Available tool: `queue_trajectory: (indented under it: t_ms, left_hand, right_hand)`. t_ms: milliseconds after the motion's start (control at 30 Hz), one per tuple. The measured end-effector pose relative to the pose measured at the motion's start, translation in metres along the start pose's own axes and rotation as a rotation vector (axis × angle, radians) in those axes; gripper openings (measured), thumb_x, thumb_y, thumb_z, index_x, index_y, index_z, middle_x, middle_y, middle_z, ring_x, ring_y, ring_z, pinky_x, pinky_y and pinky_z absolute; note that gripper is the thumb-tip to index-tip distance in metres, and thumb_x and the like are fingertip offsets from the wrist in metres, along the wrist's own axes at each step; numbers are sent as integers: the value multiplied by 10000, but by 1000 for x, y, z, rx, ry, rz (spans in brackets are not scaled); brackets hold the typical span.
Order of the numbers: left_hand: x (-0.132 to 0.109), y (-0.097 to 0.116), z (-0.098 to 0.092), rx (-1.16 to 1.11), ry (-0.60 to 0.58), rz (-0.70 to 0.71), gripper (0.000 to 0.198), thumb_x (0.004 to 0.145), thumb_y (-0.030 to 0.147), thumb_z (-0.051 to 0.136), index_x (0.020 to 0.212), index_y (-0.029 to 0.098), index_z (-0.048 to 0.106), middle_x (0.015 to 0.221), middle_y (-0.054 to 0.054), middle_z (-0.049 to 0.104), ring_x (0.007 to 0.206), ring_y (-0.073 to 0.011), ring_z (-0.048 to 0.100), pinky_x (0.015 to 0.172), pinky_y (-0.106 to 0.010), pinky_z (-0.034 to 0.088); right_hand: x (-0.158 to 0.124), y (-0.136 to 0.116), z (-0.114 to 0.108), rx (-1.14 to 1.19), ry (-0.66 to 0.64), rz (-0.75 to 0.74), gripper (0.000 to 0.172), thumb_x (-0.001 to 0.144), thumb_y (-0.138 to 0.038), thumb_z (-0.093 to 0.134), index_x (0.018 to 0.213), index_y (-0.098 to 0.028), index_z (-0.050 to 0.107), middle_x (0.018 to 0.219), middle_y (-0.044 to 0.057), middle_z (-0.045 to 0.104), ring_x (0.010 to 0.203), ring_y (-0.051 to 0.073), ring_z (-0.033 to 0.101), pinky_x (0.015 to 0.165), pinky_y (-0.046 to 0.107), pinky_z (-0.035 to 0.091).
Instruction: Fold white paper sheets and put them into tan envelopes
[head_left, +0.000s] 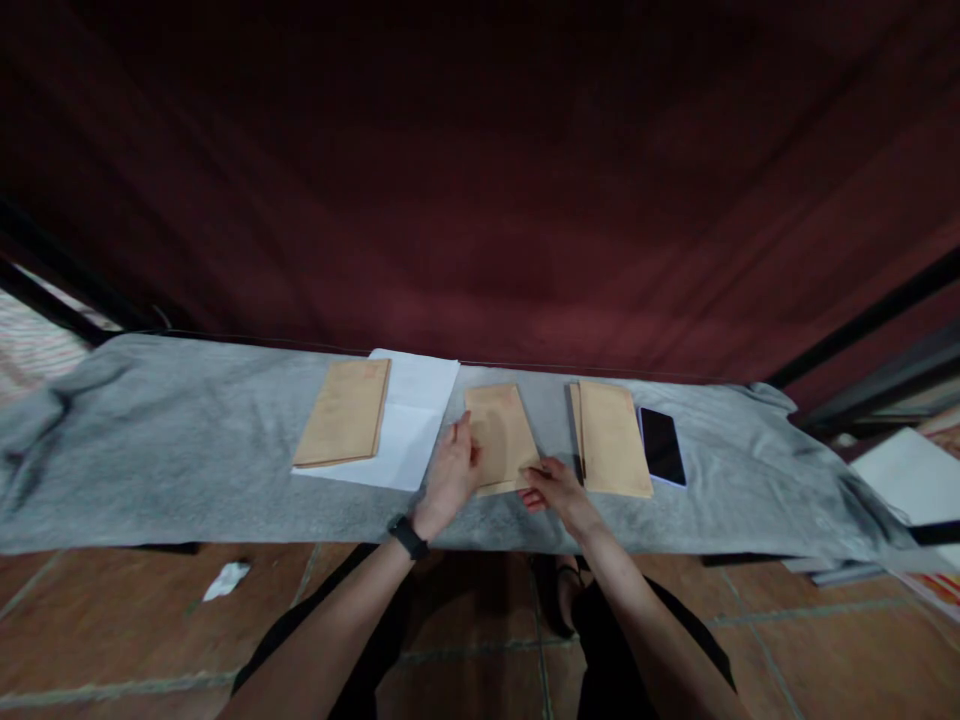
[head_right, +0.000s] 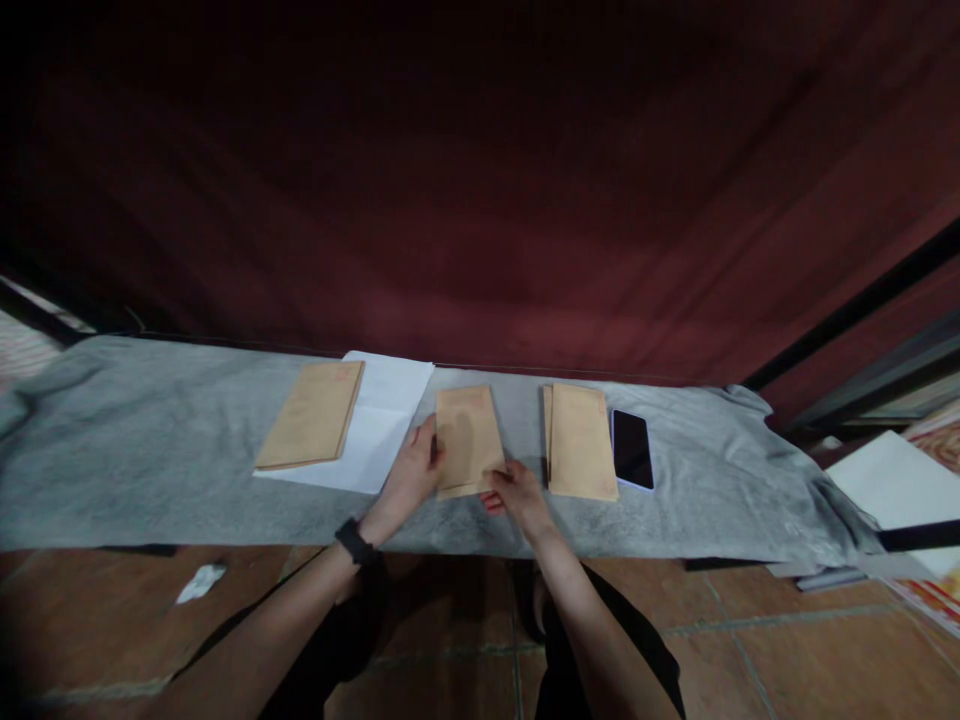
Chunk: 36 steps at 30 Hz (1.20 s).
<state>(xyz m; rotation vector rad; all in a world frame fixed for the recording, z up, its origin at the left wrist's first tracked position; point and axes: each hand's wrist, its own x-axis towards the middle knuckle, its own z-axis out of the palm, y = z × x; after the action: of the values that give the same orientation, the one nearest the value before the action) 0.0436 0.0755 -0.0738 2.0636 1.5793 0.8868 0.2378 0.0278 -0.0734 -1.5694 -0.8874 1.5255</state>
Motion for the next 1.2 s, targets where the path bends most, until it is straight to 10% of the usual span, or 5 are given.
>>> queue_trajectory:
  t_ms: [167, 367, 567, 833, 1200]
  left_hand:
    - [-40, 27, 15, 213, -219, 379, 486, 1040, 318, 344, 1497, 154, 379, 1559, -122, 424, 1476, -221, 333, 1197, -410, 315]
    - [-67, 25, 24, 369, -331, 423, 713, 1022, 579, 304, 1566, 121, 261, 1632, -136, 277, 1526, -241, 210, 1237, -433, 238]
    - [-63, 18, 23, 392, -339, 419, 625, 1045, 486, 298, 1551, 121, 307, 1632, -127, 278, 1524, -229, 214, 1244, -430, 230]
    - [-47, 1, 26, 482, -267, 340, 543, 1023, 248, 259, 1542, 101, 327, 1621, -119, 315, 1522, -213, 221, 1243, -420, 230]
    - [-4, -1, 35, 607, -246, 245, 573, 1007, 258, 246, 1559, 115, 293, 1631, -114, 292, 1532, -229, 185, 1239, -452, 180]
  right_hand:
    - [6, 12, 4, -80, 9, -49, 298, 808, -468, 671, 886, -210, 543, 631, -24, 685, 531, 156, 668, 488, 241, 528]
    - [1, 14, -1, -467, 34, -140, 341, 949, -476, 492, 1080, -172, 576, 654, 11, 689, 536, 182, 676, 505, 258, 498]
    - [-18, 13, 1, -1211, 416, -476, 312, 979, -284, 466, 1224, -127, 578, 957, 154, 741, 912, 267, 722, 797, 348, 533]
    - [-23, 46, 19, -1269, 180, -867, 503, 1036, -246, 298, 1504, -97, 407, 1540, 150, 462, 1444, 217, 398, 1182, 411, 348]
    - [-28, 57, 29, -1363, 241, -840, 646, 1023, -482, 385, 1523, -72, 384, 1604, 194, 319, 1497, 311, 292, 1214, 495, 263]
